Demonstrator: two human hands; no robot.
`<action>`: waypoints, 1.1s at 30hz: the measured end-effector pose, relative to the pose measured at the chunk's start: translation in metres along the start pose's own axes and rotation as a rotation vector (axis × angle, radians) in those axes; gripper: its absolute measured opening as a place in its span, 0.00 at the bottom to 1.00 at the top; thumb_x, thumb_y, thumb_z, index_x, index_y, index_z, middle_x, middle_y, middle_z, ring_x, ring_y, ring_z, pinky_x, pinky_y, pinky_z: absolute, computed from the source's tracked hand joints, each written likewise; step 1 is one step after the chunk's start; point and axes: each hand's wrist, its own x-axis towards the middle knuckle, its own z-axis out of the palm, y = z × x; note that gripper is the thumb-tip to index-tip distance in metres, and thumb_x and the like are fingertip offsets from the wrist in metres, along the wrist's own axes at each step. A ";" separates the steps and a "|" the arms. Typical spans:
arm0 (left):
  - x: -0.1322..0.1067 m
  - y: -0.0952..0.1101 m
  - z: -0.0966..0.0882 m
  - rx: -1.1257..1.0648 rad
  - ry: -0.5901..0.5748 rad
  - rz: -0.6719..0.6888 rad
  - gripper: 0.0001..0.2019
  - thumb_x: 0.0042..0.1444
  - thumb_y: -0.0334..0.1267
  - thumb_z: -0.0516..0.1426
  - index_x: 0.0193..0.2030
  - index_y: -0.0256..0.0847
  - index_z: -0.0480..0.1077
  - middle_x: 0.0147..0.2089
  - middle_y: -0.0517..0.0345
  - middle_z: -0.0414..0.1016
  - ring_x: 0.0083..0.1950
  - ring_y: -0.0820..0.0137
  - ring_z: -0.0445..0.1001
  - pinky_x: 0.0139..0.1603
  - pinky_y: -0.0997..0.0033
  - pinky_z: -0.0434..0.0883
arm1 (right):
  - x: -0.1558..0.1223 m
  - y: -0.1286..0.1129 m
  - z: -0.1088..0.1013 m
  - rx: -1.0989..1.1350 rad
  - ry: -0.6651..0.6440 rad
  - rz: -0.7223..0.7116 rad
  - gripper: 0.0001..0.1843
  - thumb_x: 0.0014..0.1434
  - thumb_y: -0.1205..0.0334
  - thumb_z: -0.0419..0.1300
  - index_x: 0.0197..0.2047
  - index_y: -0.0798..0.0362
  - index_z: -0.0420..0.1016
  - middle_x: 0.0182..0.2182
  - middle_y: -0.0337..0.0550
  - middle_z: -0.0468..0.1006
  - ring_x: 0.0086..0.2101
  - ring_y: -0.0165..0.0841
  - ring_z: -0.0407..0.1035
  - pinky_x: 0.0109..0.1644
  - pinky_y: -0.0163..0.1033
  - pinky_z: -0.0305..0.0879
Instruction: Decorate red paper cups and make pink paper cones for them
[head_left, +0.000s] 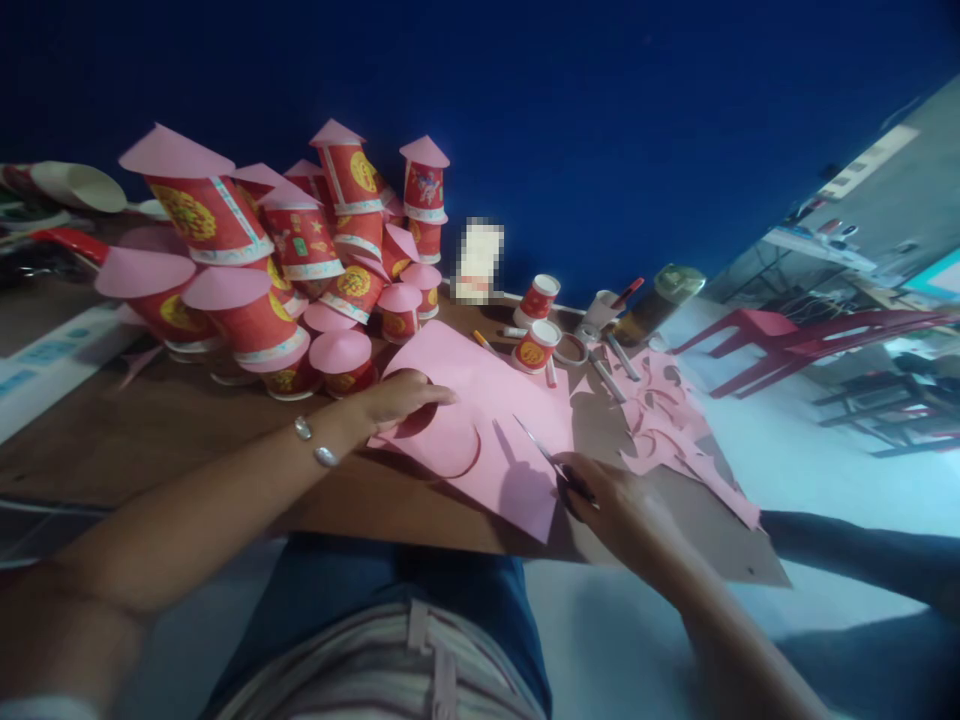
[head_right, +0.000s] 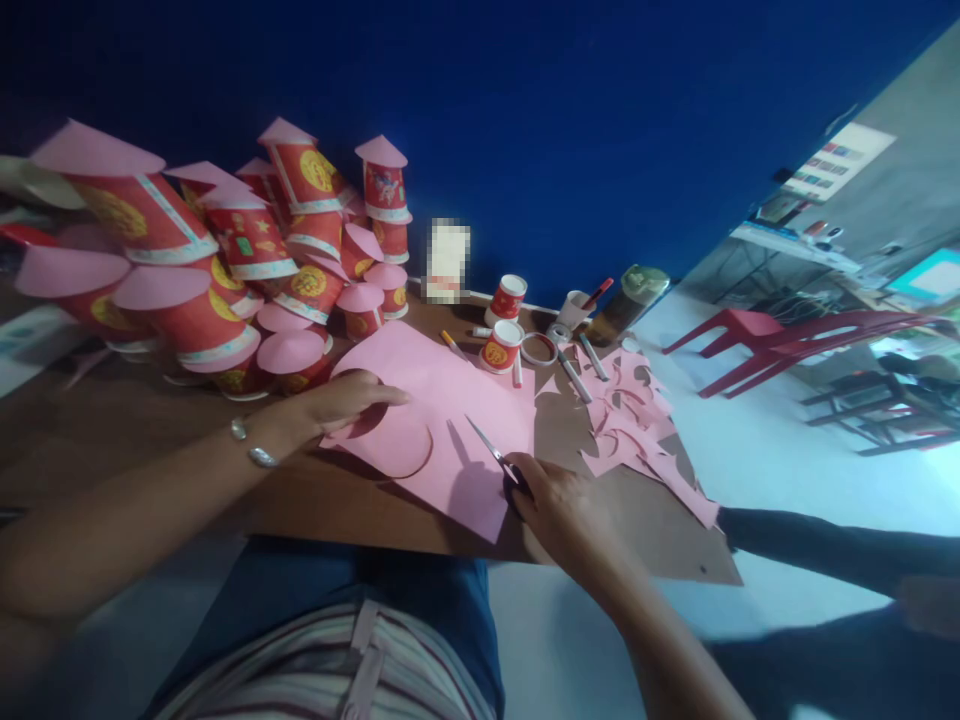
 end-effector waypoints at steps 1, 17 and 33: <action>0.000 -0.001 0.000 -0.041 -0.002 -0.018 0.27 0.42 0.44 0.72 0.16 0.43 0.56 0.14 0.67 0.52 0.18 0.79 0.49 0.22 0.71 0.44 | 0.000 0.000 0.001 0.022 0.021 0.004 0.15 0.64 0.65 0.57 0.54 0.47 0.75 0.38 0.43 0.85 0.33 0.37 0.79 0.33 0.35 0.65; 0.005 0.004 0.003 -0.925 -0.176 0.067 0.17 0.58 0.50 0.65 0.39 0.35 0.73 0.38 0.48 0.80 0.39 0.66 0.80 0.44 0.67 0.78 | 0.041 -0.010 0.050 0.319 0.136 0.099 0.19 0.61 0.65 0.56 0.54 0.47 0.77 0.34 0.43 0.84 0.31 0.36 0.77 0.35 0.36 0.66; -0.049 -0.042 0.040 -0.020 0.121 0.244 0.21 0.44 0.49 0.72 0.40 0.39 0.77 0.41 0.49 0.83 0.54 0.50 0.78 0.57 0.55 0.73 | 0.040 -0.009 0.061 0.715 0.181 0.161 0.19 0.61 0.58 0.56 0.52 0.54 0.77 0.27 0.41 0.80 0.26 0.32 0.71 0.32 0.36 0.67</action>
